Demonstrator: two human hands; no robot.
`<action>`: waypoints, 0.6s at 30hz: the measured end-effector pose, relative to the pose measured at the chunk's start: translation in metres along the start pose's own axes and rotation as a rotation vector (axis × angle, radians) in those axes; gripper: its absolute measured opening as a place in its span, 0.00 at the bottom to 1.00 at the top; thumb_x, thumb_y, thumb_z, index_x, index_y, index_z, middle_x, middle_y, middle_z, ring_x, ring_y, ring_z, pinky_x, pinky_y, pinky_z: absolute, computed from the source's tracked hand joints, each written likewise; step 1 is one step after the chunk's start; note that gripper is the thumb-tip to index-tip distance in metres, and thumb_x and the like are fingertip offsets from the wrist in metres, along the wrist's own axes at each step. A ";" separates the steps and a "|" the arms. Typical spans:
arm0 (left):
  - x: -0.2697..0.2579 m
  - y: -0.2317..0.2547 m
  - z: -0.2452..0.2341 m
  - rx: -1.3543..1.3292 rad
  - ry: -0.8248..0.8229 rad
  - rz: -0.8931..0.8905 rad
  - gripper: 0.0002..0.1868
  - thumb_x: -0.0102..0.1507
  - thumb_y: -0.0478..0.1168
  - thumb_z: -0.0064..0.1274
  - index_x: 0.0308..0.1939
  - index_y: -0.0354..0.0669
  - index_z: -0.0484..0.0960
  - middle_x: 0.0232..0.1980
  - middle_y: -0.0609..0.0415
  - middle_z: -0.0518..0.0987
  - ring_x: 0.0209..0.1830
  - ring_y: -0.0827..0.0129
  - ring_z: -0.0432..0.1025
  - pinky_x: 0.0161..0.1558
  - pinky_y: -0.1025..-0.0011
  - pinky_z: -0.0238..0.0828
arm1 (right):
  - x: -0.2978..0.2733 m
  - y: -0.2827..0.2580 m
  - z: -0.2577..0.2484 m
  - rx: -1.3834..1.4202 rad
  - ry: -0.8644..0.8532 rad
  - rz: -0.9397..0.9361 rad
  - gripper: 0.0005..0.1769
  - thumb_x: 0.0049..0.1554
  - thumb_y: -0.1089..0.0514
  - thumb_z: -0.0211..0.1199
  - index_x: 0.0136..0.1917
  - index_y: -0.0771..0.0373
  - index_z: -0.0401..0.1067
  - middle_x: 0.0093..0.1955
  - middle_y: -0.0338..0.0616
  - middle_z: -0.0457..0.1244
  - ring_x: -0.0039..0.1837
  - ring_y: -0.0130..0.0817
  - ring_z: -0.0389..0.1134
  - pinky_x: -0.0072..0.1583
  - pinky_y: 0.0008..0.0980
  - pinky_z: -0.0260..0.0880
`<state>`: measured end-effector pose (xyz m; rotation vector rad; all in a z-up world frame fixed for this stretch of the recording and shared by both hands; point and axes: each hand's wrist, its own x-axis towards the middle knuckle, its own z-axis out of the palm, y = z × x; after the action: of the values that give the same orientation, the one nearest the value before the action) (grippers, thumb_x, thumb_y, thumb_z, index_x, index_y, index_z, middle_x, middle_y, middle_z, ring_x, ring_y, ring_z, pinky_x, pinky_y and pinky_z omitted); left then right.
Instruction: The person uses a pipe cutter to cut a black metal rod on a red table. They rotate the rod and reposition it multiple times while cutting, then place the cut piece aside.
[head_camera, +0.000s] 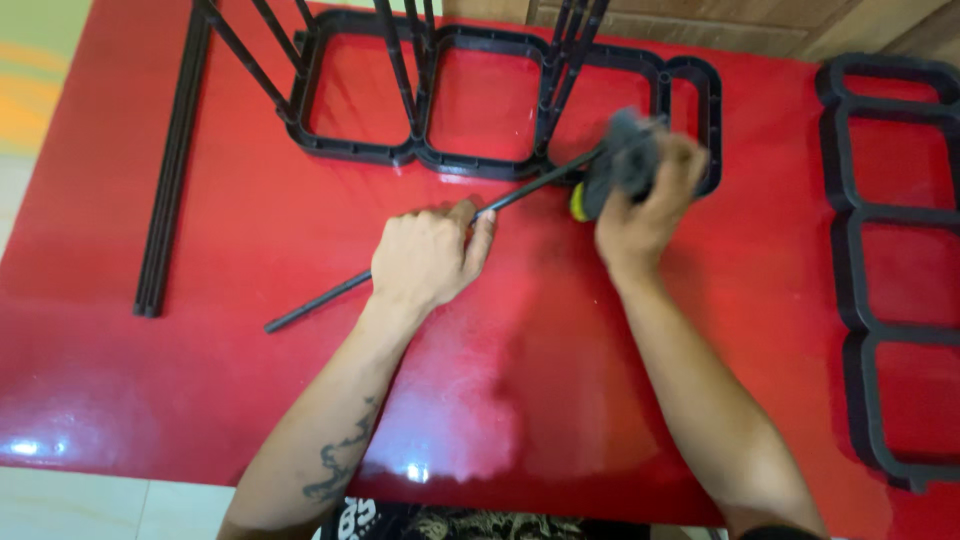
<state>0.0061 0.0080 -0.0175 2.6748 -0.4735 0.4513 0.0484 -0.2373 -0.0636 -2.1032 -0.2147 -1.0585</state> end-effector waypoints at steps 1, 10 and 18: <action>-0.004 0.002 0.001 -0.024 0.012 0.007 0.17 0.69 0.51 0.48 0.33 0.44 0.80 0.20 0.47 0.76 0.18 0.50 0.73 0.23 0.52 0.69 | 0.002 0.004 -0.004 0.006 0.051 0.047 0.19 0.72 0.57 0.60 0.72 0.65 0.65 0.66 0.56 0.59 0.68 0.51 0.62 0.71 0.45 0.63; -0.002 0.001 -0.005 -0.101 0.068 0.006 0.14 0.70 0.49 0.50 0.38 0.44 0.83 0.24 0.46 0.79 0.22 0.50 0.75 0.26 0.53 0.71 | -0.006 -0.004 0.005 0.002 -0.070 -0.100 0.19 0.66 0.57 0.58 0.67 0.65 0.67 0.61 0.56 0.61 0.66 0.52 0.63 0.68 0.46 0.64; -0.002 0.001 0.001 -0.070 0.060 0.048 0.14 0.70 0.48 0.49 0.44 0.44 0.85 0.32 0.47 0.83 0.24 0.50 0.76 0.28 0.54 0.73 | 0.003 0.005 0.000 0.037 0.060 0.025 0.19 0.72 0.56 0.59 0.72 0.64 0.64 0.66 0.53 0.60 0.70 0.50 0.64 0.72 0.46 0.65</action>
<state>0.0045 0.0076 -0.0187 2.5800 -0.5262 0.5181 0.0526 -0.2413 -0.0638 -2.0331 -0.1773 -1.0932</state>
